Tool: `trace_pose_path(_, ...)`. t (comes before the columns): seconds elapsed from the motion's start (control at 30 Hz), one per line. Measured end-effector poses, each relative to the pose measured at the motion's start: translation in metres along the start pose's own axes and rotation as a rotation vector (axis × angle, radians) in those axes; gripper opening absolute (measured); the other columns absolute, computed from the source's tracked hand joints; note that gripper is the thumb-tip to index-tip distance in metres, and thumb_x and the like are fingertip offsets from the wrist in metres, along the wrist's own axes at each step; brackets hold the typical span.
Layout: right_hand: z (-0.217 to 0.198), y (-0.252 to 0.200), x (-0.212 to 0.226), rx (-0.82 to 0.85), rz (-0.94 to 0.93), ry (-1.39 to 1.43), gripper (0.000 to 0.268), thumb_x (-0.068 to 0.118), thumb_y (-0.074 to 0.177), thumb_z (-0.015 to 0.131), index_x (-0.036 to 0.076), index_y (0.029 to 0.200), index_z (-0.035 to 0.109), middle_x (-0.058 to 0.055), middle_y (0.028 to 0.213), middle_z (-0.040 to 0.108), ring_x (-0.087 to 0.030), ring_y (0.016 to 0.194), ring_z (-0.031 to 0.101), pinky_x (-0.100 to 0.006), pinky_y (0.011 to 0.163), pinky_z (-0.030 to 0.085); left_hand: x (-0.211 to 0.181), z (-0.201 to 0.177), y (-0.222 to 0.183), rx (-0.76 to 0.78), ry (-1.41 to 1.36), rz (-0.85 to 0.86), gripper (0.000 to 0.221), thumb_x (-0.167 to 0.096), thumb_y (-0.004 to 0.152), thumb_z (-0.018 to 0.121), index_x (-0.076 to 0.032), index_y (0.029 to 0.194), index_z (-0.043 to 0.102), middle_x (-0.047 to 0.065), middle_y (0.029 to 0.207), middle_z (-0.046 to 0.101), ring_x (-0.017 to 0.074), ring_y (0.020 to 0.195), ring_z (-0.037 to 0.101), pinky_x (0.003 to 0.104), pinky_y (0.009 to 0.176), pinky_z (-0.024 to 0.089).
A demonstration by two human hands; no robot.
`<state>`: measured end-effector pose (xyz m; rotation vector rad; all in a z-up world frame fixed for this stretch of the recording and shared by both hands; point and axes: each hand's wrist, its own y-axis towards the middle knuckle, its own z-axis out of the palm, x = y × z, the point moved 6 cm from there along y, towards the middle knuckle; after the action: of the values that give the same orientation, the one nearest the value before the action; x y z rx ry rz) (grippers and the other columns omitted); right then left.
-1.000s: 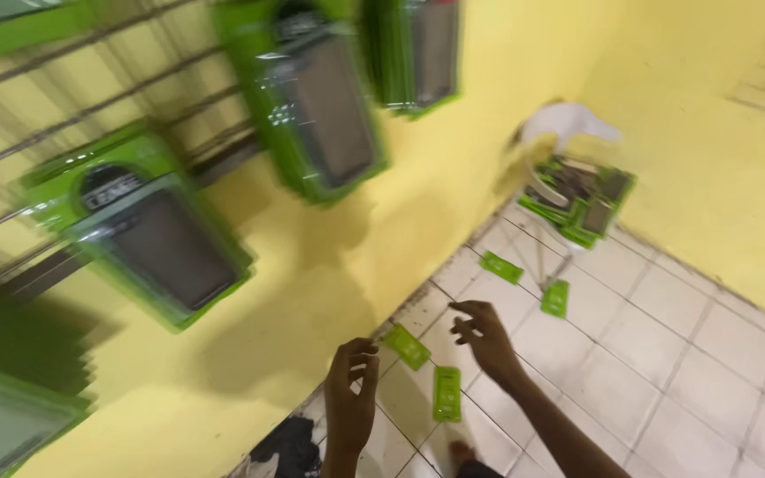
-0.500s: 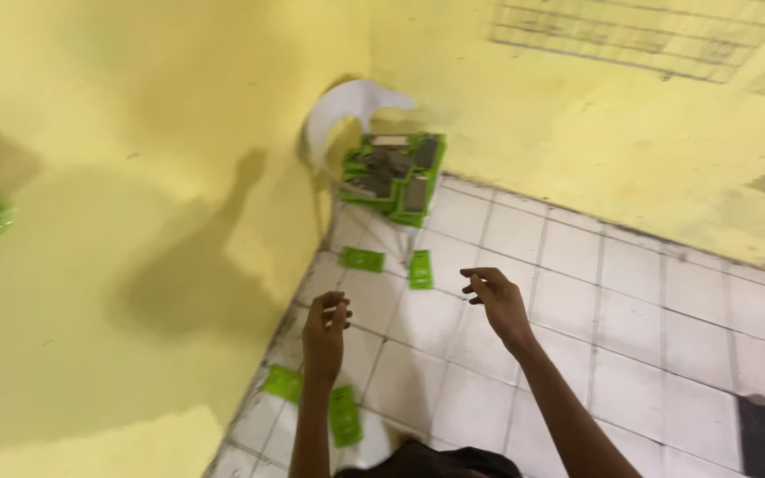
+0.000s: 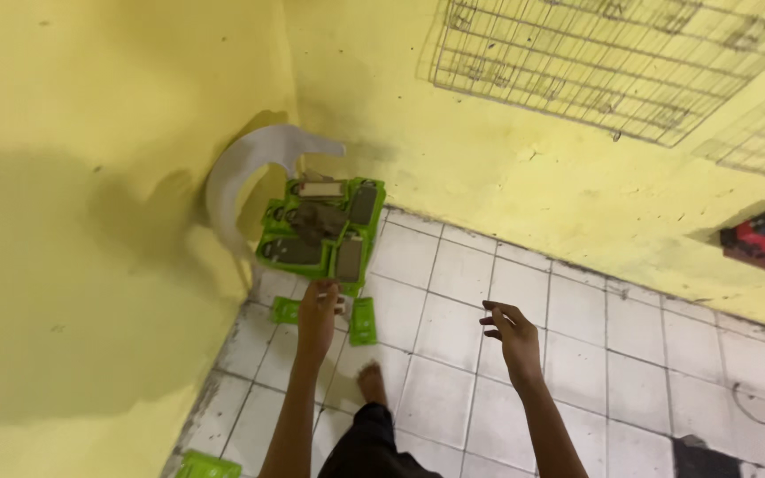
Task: The person picks up packaged phone cases from a white plastic chair, wipes them with a cloth, and hangs them on a wall-mounted wire grid. The person repeats this process for multiple cases, moving between the chair and the wall display.
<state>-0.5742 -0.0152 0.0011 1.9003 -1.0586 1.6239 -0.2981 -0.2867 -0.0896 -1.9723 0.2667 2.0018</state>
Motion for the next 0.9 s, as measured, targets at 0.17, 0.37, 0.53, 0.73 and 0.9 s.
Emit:
trace_pose_path(0.17, 0.004, 0.114, 0.026, 0.036, 0.017, -0.052, 0.032, 0.021, 0.101, 0.057, 0.000, 0.121, 0.069, -0.011, 0.125, 0.073, -0.022, 0.097, 0.073, -0.035, 0.079, 0.058, 0.005, 0.079, 0.120, -0.024, -0.061, 0.018, 0.025, -0.024, 0.101, 0.063, -0.003, 0.115, 0.065, 0.009, 0.106, 0.071, 0.0167, 0.087, 0.069, 0.033, 0.073, 0.056)
trace_pose_path(0.37, 0.060, 0.232, 0.052, 0.177, 0.021, -0.142, 0.032, 0.022, 0.102, 0.057, 0.001, 0.121, 0.071, -0.009, 0.126, 0.073, -0.021, 0.098, 0.073, -0.034, 0.080, 0.059, 0.013, 0.089, 0.196, -0.091, -0.101, -0.110, 0.021, -0.020, 0.097, 0.065, -0.006, 0.114, 0.066, 0.007, 0.097, 0.072, 0.0160, 0.079, 0.067, 0.032, 0.069, 0.055)
trace_pose_path(0.53, 0.198, 0.339, 0.026, 0.559, -0.034, -0.297, 0.032, 0.023, 0.101, 0.059, 0.002, 0.122, 0.070, -0.009, 0.120, 0.075, -0.020, 0.098, 0.074, -0.033, 0.079, 0.059, 0.058, 0.043, 0.228, -0.340, -0.001, -0.130, 0.019, -0.018, 0.099, 0.066, -0.006, 0.113, 0.068, 0.009, 0.096, 0.073, 0.0199, 0.083, 0.068, 0.033, 0.075, 0.054)
trace_pose_path(0.73, 0.379, 0.426, -0.048, 1.004, -0.222, -0.625, 0.034, 0.022, 0.097, 0.065, 0.005, 0.126, 0.068, -0.012, 0.114, 0.074, -0.023, 0.096, 0.073, -0.035, 0.080, 0.059, 0.101, 0.017, 0.277, -0.654, 0.200, -0.180, 0.028, -0.012, 0.094, 0.067, -0.003, 0.121, 0.065, 0.016, 0.117, 0.070, 0.0298, 0.104, 0.069, 0.040, 0.089, 0.054)
trace_pose_path(0.9, 0.477, 0.465, -0.116, 1.159, -0.197, -0.762, 0.029, 0.024, 0.100, 0.067, 0.006, 0.122, 0.068, -0.013, 0.111, 0.073, -0.023, 0.098, 0.074, -0.034, 0.086, 0.058, 0.142, 0.002, 0.331, -0.813, 0.412, -0.334, 0.057, -0.003, 0.088, 0.068, -0.004, 0.144, 0.054, 0.023, 0.137, 0.060, 0.0423, 0.125, 0.056, 0.048, 0.105, 0.046)
